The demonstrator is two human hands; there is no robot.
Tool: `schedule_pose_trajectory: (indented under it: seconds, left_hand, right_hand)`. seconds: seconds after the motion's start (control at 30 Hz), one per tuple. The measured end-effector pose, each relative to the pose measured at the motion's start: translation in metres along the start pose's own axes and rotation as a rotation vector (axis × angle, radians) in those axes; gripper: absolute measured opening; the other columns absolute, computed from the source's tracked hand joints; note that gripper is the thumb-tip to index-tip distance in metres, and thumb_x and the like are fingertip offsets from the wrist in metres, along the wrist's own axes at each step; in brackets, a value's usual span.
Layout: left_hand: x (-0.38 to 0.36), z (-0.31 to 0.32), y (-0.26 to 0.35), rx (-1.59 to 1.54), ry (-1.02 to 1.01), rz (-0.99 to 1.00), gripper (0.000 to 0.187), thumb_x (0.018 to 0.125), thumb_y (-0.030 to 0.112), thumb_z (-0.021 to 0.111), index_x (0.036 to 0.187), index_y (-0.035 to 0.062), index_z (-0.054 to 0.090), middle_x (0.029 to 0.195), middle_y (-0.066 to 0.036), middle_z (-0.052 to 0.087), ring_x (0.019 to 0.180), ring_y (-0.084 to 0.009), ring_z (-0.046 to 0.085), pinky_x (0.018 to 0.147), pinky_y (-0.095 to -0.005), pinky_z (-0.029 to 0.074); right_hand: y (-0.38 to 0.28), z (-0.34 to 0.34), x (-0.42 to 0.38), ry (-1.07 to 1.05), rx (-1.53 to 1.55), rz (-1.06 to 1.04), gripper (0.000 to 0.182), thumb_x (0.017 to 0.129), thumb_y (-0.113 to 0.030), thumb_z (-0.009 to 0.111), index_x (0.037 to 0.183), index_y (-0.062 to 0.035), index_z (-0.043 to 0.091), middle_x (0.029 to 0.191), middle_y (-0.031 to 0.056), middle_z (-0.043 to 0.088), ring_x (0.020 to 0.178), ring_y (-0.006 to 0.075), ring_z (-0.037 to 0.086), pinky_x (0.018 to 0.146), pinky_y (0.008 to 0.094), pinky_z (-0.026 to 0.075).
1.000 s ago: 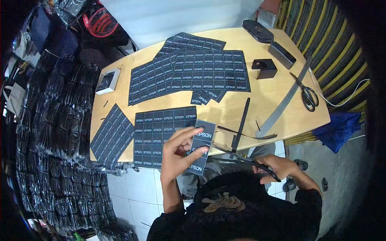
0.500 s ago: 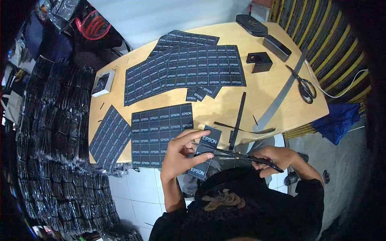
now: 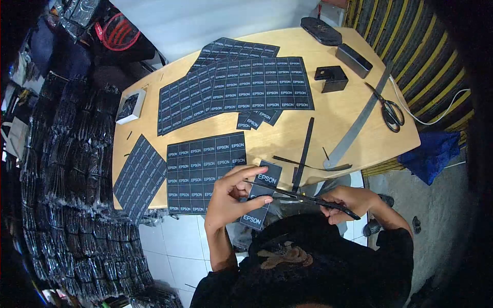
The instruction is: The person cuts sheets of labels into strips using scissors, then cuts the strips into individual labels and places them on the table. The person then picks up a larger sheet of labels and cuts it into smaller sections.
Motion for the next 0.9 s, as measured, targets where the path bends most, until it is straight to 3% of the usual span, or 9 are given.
schedule_pose_trajectory:
  seconds: [0.27,0.8,0.9]
  left_hand:
    - [-0.0009,-0.0028,0.0031,0.001,-0.012,0.004,0.055,0.060,-0.007,0.077,0.111,0.0001,0.058,0.115,-0.011,0.052,0.088,-0.0118,0.060,0.070,-0.0187,0.050]
    - [-0.0005,-0.0040,0.0018,-0.054,-0.047,0.008,0.054,0.059,-0.007,0.077,0.109,-0.0020,0.058,0.114,-0.011,0.051,0.091,-0.0146,0.060,0.073,-0.0200,0.050]
    - [0.0039,-0.0072,-0.0025,-0.081,-0.038,0.016,0.056,0.060,-0.007,0.077,0.111,-0.0022,0.056,0.114,-0.011,0.050,0.092,-0.0159,0.060,0.075,-0.0213,0.051]
  right_hand:
    - [0.0010,0.0016,0.0004,0.072,0.008,-0.060,0.033,0.081,-0.033,0.065,0.074,-0.0036,0.052,0.054,0.0020,0.044,0.049,0.0133,0.039,0.046,0.0306,0.031]
    - [0.0071,0.0023,0.0003,0.094,-0.021,-0.101,0.038,0.084,-0.033,0.062,0.066,-0.0016,0.050,0.048,0.0044,0.042,0.044,0.0148,0.039,0.042,0.0331,0.029]
    - [0.0081,0.0014,-0.0043,0.142,-0.099,-0.033,0.039,0.082,-0.033,0.064,0.063,-0.0014,0.050,0.048,0.0050,0.042,0.045,0.0148,0.040,0.043,0.0326,0.031]
Point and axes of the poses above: each hand's wrist, its own x-axis towards the middle knuckle, its own z-axis out of the palm, y = z × x, the point moved 2 cm from there along x, towards the middle knuckle
